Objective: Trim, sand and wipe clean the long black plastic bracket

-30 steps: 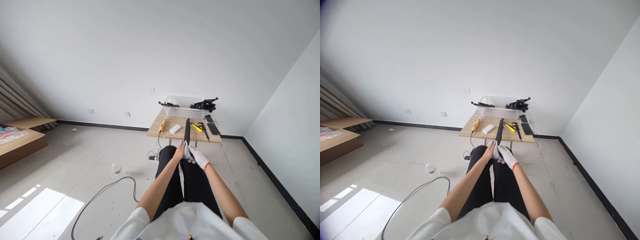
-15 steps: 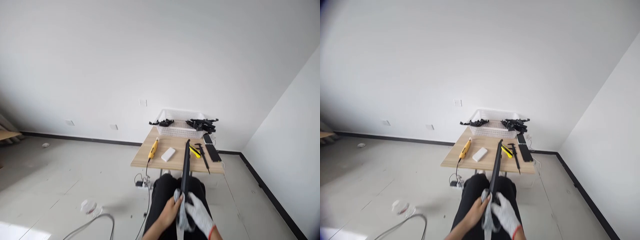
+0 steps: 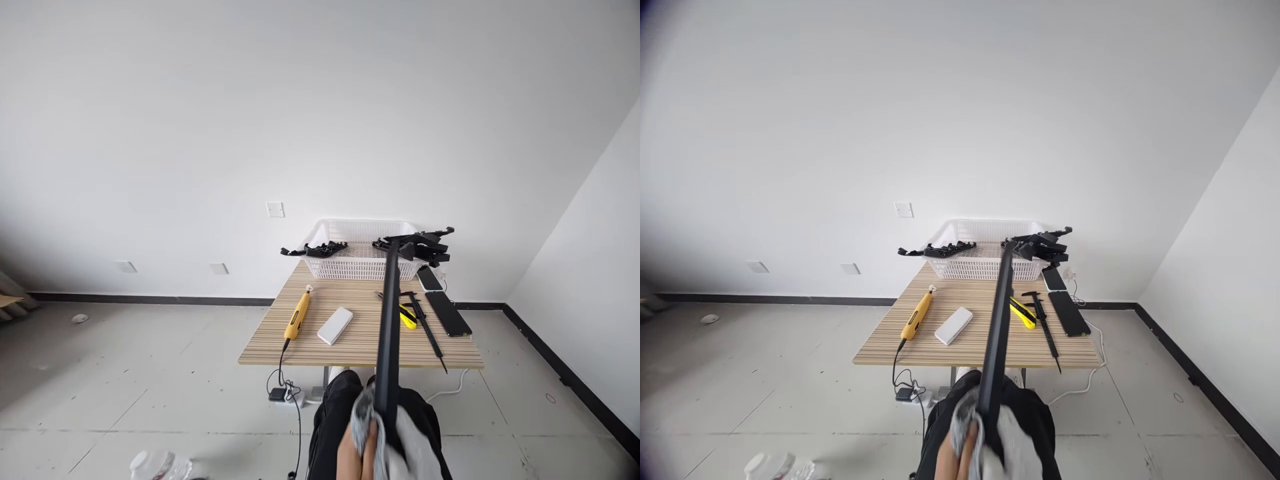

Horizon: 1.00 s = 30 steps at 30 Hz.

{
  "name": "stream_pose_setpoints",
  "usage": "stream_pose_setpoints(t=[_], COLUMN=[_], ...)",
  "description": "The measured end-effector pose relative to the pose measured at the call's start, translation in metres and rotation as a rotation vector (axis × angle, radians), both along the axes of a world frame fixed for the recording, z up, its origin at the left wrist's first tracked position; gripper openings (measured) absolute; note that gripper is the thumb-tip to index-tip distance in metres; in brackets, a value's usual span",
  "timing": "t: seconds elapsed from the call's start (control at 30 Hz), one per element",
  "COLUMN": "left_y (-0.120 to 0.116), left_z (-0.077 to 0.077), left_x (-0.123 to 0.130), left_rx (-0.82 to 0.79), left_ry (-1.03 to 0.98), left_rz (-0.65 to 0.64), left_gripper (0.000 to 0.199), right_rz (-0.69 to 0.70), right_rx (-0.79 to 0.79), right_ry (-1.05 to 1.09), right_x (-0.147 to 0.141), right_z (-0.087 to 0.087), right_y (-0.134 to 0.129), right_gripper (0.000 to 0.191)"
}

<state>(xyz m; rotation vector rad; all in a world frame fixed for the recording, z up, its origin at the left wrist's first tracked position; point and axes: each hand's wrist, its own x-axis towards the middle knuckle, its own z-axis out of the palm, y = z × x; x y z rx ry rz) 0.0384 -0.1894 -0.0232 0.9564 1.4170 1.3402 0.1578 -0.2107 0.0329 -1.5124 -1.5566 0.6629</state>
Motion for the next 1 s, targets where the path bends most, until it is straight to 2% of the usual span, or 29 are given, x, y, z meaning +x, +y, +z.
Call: stream_pose_setpoints(t=[0.07, 0.1, 0.17, 0.23, 0.27, 0.33, 0.4, 0.5, 0.57, 0.7, 0.83, 0.93, 1.0], left_y=[0.018, 0.034, 0.074, 0.114, 0.131, 0.156, 0.168, 0.170, 0.169, 0.176, 0.184, 0.183, 0.181], left_z=[0.027, 0.042, 0.073, 0.092, 0.096, 0.091, 0.074, 0.044, 0.032, 0.028, 0.024, 0.021, 0.020], left_x=[0.007, 0.009, 0.012, 0.016, 0.019, 0.025, 0.028, 0.027, 0.024, 0.016, 0.014, 0.013, 0.010], left_rx=[0.127, 0.190, 0.309, 0.393, 0.415, 0.374, 0.271, 0.112, 0.079, 0.091, 0.097, 0.140, 0.153], left_ry=[-0.014, -0.011, 0.012, 0.014, 0.006, -0.031, -0.134, -0.275, -0.322, -0.260, -0.185, -0.152, -0.205], left_rz=[-0.022, -0.054, -0.006, 0.021, 0.035, -0.015, -0.097, -0.147, -0.146, -0.068, 0.014, -0.017, -0.098], left_gripper=[0.050, 0.048, 0.044, 0.043, 0.042, 0.045, 0.048, 0.047, 0.044, 0.041, 0.045, 0.043, 0.038], right_rz=[0.019, 0.027, 0.075, 0.082, 0.075, 0.034, -0.038, -0.112, -0.109, 0.044, 0.067, 0.048, 0.007], right_rx=[-0.011, -0.006, 0.031, 0.093, 0.118, 0.122, 0.084, 0.052, 0.055, -0.041, -0.121, -0.122, -0.116], right_ry=[0.013, 0.021, 0.106, 0.248, 0.326, 0.385, 0.413, 0.403, 0.372, 0.331, 0.306, 0.320, 0.316], right_x=[-0.003, -0.005, -0.008, -0.009, -0.010, -0.010, -0.010, -0.010, -0.008, -0.003, 0.002, 0.005, 0.006], right_z=[0.011, 0.018, 0.035, 0.047, 0.048, 0.040, 0.019, -0.014, -0.025, -0.019, -0.009, -0.010, -0.011], right_y=[0.026, 0.042, 0.081, 0.120, 0.137, 0.165, 0.180, 0.182, 0.177, 0.170, 0.170, 0.170, 0.171], right_gripper=[0.041, 0.040, 0.042, 0.043, 0.045, 0.045, 0.046, 0.046, 0.044, 0.038, 0.035, 0.036, 0.040])
